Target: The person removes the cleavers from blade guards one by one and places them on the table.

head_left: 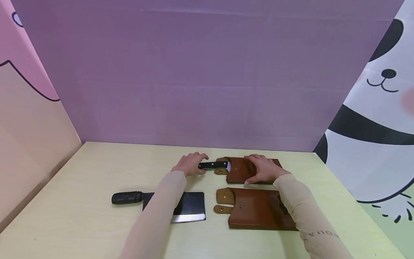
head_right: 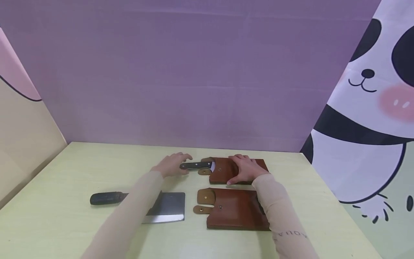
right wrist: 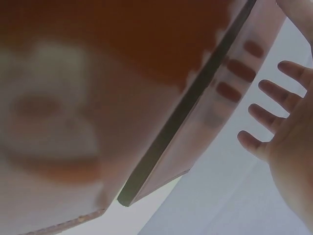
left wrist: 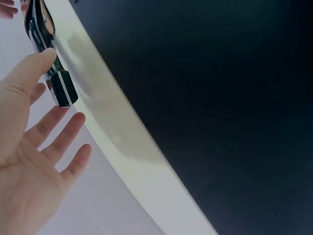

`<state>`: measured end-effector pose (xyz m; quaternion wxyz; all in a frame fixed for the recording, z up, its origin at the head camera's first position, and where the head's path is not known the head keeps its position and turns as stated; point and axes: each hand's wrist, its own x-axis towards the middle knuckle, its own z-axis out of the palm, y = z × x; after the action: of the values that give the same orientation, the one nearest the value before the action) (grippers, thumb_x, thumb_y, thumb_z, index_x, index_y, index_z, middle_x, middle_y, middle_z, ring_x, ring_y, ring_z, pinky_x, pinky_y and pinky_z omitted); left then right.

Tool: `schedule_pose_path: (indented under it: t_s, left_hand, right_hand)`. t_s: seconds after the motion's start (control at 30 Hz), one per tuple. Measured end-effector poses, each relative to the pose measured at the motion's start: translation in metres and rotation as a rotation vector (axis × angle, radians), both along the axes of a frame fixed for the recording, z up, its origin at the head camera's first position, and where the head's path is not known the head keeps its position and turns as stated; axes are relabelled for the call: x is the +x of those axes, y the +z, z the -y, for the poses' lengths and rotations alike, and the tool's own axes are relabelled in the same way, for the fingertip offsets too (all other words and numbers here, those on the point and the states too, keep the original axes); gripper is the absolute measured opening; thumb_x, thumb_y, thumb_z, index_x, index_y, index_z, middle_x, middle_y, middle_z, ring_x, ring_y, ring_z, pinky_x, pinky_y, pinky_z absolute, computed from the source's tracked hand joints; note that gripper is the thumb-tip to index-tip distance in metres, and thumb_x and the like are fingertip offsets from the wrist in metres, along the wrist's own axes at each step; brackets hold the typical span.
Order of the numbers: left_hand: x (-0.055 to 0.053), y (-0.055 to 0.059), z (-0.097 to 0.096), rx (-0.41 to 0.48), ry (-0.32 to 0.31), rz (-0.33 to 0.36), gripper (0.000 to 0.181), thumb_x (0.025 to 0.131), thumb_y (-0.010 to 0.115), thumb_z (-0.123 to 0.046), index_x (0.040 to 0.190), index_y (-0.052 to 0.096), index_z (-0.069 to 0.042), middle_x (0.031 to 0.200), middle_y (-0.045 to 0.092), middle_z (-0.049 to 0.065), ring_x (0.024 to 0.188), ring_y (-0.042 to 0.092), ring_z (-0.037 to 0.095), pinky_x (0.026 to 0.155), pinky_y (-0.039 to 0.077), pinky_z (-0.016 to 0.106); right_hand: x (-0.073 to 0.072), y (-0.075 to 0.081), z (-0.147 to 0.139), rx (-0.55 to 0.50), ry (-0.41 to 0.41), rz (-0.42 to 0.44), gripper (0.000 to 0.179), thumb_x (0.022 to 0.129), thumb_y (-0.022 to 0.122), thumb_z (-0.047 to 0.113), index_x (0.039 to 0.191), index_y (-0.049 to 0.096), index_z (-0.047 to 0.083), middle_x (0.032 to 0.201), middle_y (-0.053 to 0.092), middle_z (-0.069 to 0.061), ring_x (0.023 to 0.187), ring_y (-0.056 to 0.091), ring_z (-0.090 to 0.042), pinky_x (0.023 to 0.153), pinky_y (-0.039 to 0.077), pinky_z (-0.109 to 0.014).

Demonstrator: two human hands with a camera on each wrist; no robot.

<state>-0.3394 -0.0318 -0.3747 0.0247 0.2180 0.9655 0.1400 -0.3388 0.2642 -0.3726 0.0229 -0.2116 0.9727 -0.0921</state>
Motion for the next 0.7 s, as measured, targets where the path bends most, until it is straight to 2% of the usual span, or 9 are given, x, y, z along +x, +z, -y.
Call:
schedule_pose_path:
  t_s: [0.23,0.4,0.7]
  left_hand:
    - [-0.0018,-0.0019,-0.0033,-0.008,-0.01,0.013,0.052,0.081,0.068,-0.028,0.13,0.048,-0.022,0.127,0.054,0.003,0.114,0.052,0.023,0.094,0.041,0.046]
    - [-0.0008,-0.0016,-0.0059,-0.003,-0.013,0.025,0.051,0.082,0.068,-0.026,0.129,0.049,-0.022,0.128,0.054,0.003,0.115,0.052,0.023,0.095,0.04,0.046]
    - [-0.0033,-0.0044,-0.0095,-0.004,-0.019,0.0,0.046,0.082,0.067,-0.023,0.126,0.053,-0.022,0.125,0.057,0.002,0.11,0.054,0.021,0.092,0.043,0.04]
  right_hand:
    - [-0.0026,-0.0008,0.0017,0.034,0.005,0.038,0.106,0.056,0.077,0.055,0.14,0.032,0.008,0.143,0.032,-0.022,0.129,0.027,-0.046,0.099,0.018,-0.067]
    - [-0.0044,-0.0043,-0.0001,0.044,-0.021,0.081,0.108,0.057,0.077,0.055,0.142,0.029,0.009,0.145,0.028,-0.021,0.131,0.023,-0.046,0.1,0.016,-0.067]
    - [-0.008,-0.0024,0.0001,0.053,-0.008,0.11,0.113,0.054,0.079,0.052,0.143,0.025,0.008,0.146,0.024,-0.022,0.132,0.02,-0.046,0.099,0.014,-0.069]
